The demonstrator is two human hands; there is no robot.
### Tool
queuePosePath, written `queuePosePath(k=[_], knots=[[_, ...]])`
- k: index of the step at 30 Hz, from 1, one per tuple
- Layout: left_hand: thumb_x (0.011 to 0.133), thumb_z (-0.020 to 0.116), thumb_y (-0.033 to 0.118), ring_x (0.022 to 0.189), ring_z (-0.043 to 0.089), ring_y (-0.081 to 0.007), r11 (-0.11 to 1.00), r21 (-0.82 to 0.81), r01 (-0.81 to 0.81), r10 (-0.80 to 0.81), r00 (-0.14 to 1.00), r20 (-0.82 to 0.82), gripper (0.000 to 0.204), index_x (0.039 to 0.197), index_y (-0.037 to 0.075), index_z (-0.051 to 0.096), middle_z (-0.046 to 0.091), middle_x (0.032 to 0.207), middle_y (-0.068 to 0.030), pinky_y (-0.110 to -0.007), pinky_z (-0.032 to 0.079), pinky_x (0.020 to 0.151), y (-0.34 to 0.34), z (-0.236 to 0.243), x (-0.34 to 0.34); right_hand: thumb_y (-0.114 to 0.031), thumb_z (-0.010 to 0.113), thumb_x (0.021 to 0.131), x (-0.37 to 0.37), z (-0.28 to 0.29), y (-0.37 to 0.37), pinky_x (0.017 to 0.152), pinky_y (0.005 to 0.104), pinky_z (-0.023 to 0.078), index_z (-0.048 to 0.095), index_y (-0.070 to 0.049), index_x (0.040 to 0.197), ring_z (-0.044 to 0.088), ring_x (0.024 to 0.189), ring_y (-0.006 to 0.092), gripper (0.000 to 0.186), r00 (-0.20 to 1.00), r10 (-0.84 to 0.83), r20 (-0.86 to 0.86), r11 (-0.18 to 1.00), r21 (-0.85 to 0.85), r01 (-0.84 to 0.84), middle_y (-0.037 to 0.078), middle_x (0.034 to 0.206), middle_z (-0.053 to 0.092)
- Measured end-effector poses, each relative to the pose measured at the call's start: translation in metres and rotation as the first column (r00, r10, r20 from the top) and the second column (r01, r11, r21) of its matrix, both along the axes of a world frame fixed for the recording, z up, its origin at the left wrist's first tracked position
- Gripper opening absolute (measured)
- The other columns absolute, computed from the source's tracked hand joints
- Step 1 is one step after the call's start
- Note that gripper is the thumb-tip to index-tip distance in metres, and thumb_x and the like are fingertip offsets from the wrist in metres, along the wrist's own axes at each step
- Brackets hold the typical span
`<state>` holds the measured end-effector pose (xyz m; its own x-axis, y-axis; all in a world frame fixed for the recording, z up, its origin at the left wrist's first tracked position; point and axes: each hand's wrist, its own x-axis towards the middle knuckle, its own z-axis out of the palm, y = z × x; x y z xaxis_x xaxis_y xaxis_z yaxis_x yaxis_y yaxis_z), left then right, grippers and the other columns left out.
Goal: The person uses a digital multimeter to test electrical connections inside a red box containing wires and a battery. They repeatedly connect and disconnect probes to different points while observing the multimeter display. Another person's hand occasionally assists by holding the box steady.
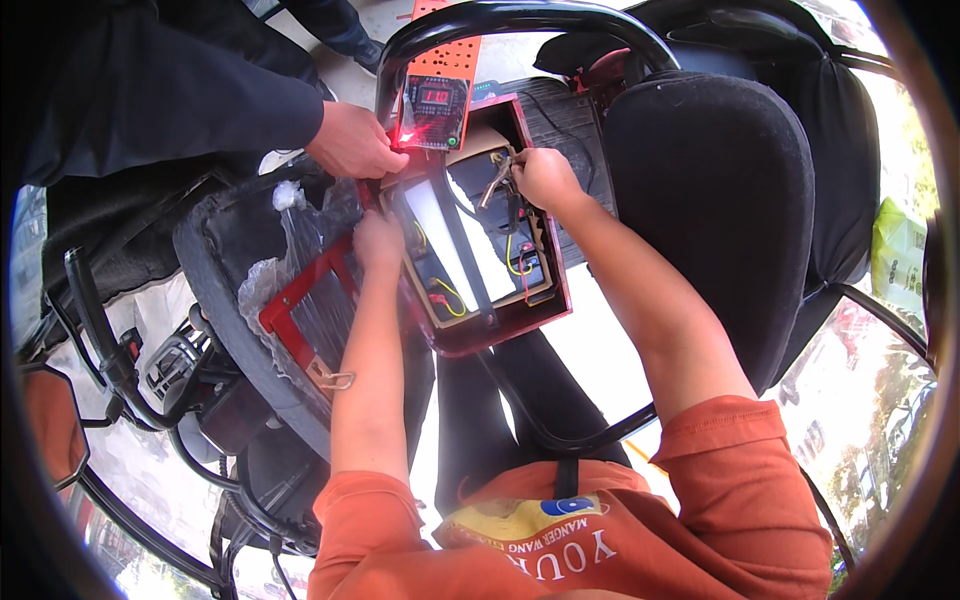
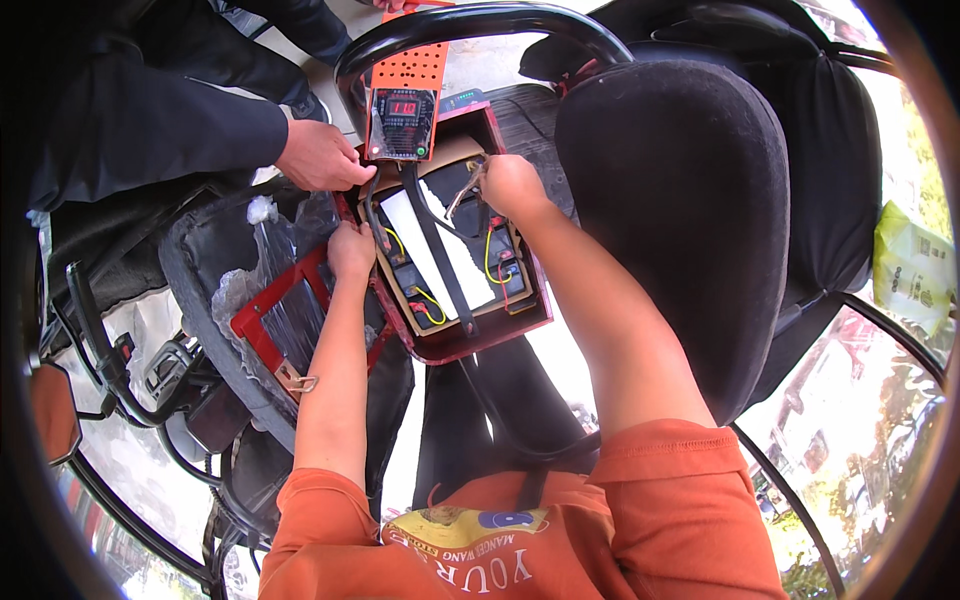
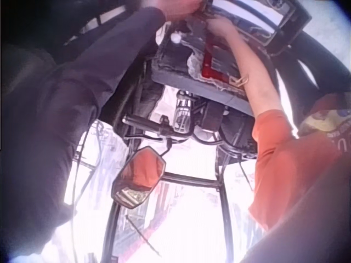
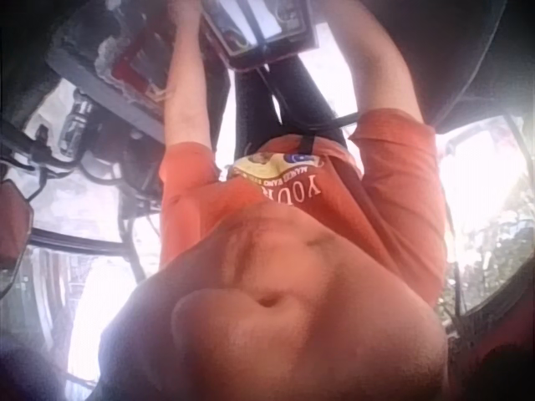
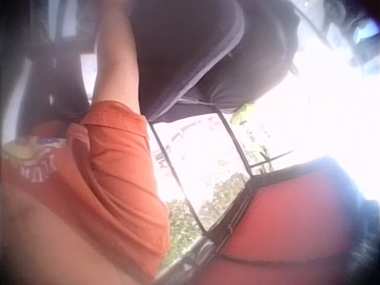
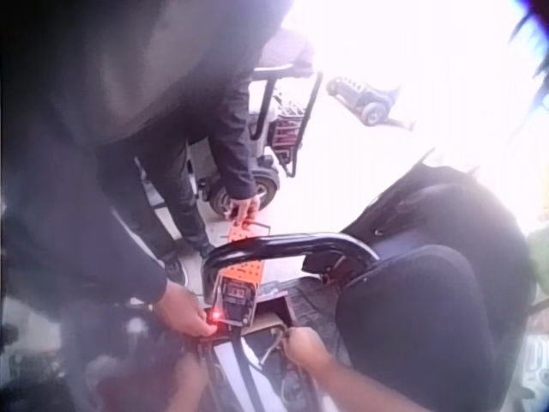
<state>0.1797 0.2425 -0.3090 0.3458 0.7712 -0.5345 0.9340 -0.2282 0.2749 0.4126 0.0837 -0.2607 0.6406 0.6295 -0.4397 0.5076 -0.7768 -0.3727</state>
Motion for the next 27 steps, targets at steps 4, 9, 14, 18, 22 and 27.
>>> queuePosePath(k=[4,9,14,18,22,27], knots=[[0.091,0.061,0.032,0.095,0.066,-0.0418,0.999,0.023,-0.031,0.031,1.000,0.002,0.034,0.095,-0.002,0.066,0.069,0.096,-0.0248,-0.049,0.052,0.083,-0.001,-0.008,-0.003,-0.017,0.064,0.085,-0.001,-0.003,0.000,0.082,0.0458,0.054,0.072,-0.003,0.090,0.067,0.087,0.0374,0.017,1.000,-0.009,0.014,1.000,-0.001,0.009,0.020,0.088,0.070],[0.091,0.062,0.032,0.095,0.066,-0.0414,1.000,0.003,-0.028,0.028,1.000,0.004,0.035,0.094,-0.002,0.066,0.069,0.096,-0.0244,-0.048,0.052,0.083,-0.002,-0.004,-0.001,-0.018,0.065,0.085,0.001,-0.006,-0.002,0.084,0.0437,0.054,0.074,-0.002,0.095,0.068,0.088,0.0372,0.021,0.999,-0.038,0.005,0.999,0.014,0.038,0.021,0.090,0.070],[0.090,0.062,0.032,0.095,0.067,-0.0412,0.998,0.018,-0.052,0.052,0.998,0.018,0.036,0.098,-0.002,0.067,0.070,0.097,-0.0242,-0.048,0.052,0.083,-0.001,-0.006,-0.003,-0.019,0.064,0.085,-0.001,-0.004,0.001,0.083,0.0438,0.054,0.075,-0.004,0.094,0.068,0.087,0.0374,0.020,0.999,-0.049,0.008,0.998,-0.024,0.049,0.021,0.089,0.070],[0.090,0.063,0.031,0.095,0.067,-0.0408,0.999,0.011,-0.039,0.039,0.999,0.022,0.035,0.099,-0.002,0.067,0.070,0.097,-0.0237,-0.047,0.052,0.083,-0.001,-0.009,-0.003,-0.017,0.061,0.084,0.001,-0.008,-0.001,0.081,0.0473,0.054,0.072,-0.001,0.085,0.067,0.087,0.0400,0.020,0.999,-0.033,0.023,0.999,-0.010,0.033,0.023,0.087,0.069],[0.090,0.062,0.030,0.094,0.067,-0.0406,0.999,0.011,-0.048,0.048,0.999,-0.005,0.033,0.099,-0.001,0.067,0.070,0.096,-0.0228,-0.047,0.052,0.082,0.000,-0.011,-0.002,-0.015,0.060,0.083,0.001,-0.010,-0.001,0.081,0.0477,0.054,0.073,0.000,0.084,0.068,0.086,0.0405,0.020,0.999,-0.042,0.022,0.999,0.018,0.042,0.024,0.086,0.069],[0.090,0.062,0.029,0.094,0.067,-0.0408,1.000,0.018,-0.025,0.025,1.000,-0.008,0.032,0.100,-0.001,0.067,0.070,0.096,-0.0227,-0.048,0.052,0.081,0.000,-0.010,-0.003,-0.019,0.064,0.084,0.001,-0.013,-0.001,0.083,0.0440,0.054,0.075,-0.003,0.090,0.068,0.085,0.0373,0.020,0.999,-0.022,0.042,1.000,-0.005,0.022,0.021,0.086,0.070]])
